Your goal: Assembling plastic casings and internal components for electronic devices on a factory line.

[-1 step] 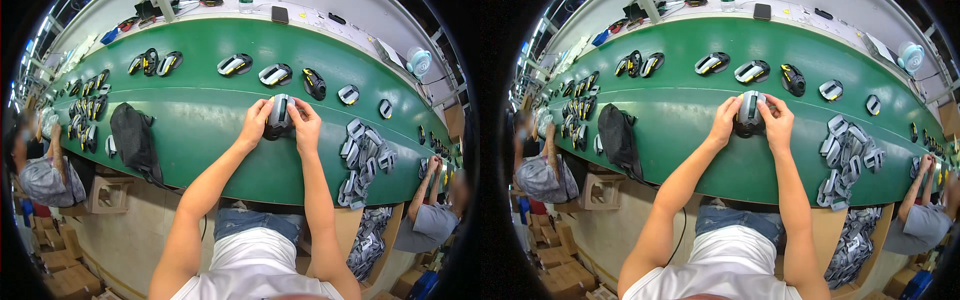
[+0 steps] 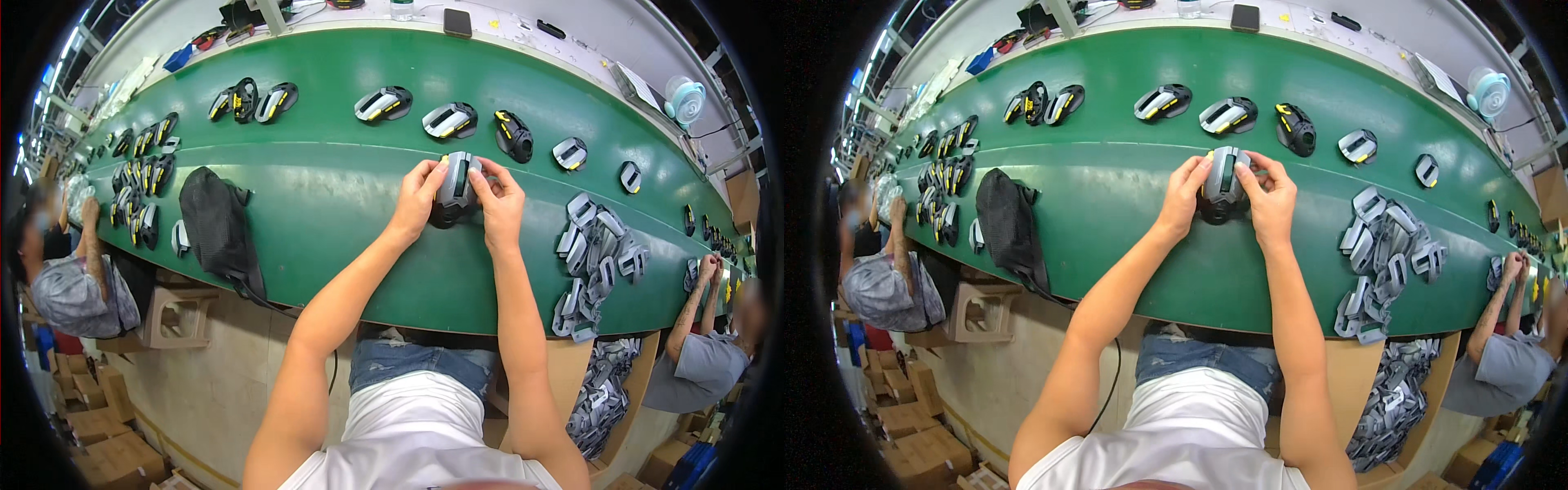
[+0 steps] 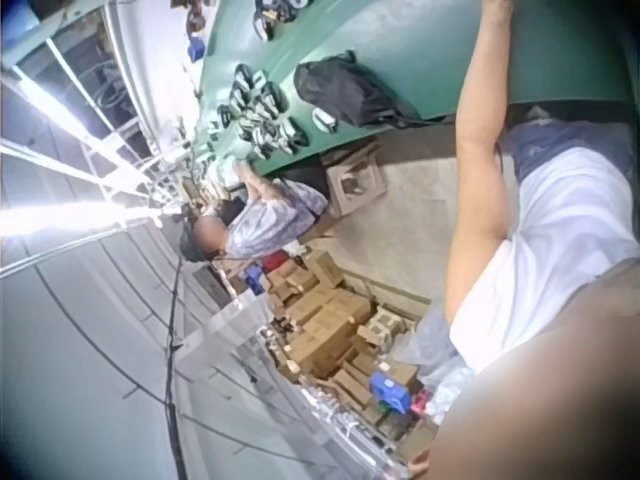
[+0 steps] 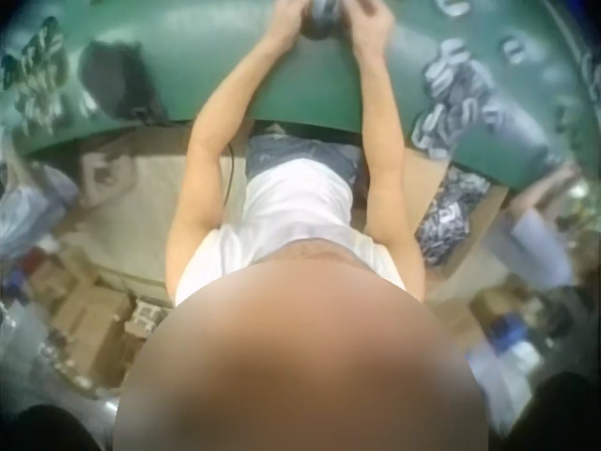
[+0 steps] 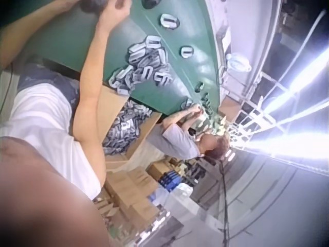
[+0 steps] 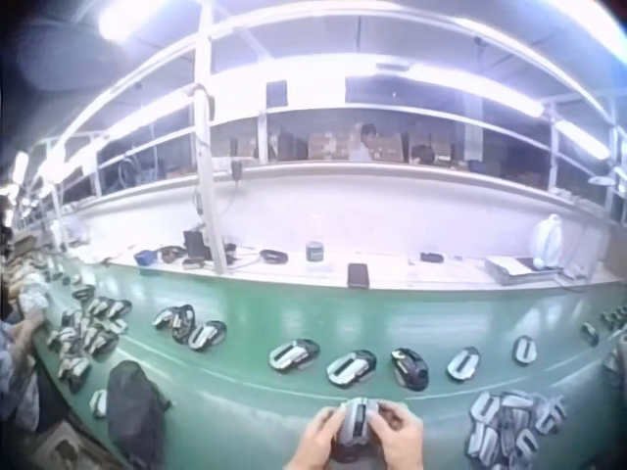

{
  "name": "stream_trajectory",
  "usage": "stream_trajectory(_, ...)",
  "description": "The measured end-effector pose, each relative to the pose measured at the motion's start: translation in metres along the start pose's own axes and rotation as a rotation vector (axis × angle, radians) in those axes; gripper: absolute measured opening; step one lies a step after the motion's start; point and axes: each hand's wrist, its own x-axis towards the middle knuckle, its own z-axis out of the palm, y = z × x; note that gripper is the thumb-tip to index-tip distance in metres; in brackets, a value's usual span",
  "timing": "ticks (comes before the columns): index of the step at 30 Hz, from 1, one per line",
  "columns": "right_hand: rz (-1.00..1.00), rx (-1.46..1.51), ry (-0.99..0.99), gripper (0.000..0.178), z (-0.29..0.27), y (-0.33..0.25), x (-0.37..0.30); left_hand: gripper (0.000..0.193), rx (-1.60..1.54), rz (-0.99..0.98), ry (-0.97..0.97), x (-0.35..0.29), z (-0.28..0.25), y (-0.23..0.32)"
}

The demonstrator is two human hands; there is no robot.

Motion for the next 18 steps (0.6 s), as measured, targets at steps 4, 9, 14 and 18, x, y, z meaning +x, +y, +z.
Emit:
stream_trajectory(4, 0.033, 0.131, -0.040, 0.036, 0.002, -0.009, -0.003, 0.029, 0.015, 0.052, -0.018, -0.004, 0.006, 0.008)
stream_trajectory(9, 0.228, 0.171, -0.288, 0.030, -0.008, 0.001, 0.001, 0.029, 0.202, 0.171, -0.017, -0.002, 0.000, 0.006)
stream_trajectory(14, 0.065, 0.139, -0.251, 0.024, -0.006, -0.003, -0.001, 0.028, 0.305, 0.268, 0.000, -0.005, 0.003, 0.009)
stream_trajectory(18, 0.104, 0.168, -0.252, 0.030, -0.008, 0.001, 0.000, 0.027, 0.242, 0.209, -0.052, -0.002, 0.006, 0.011)
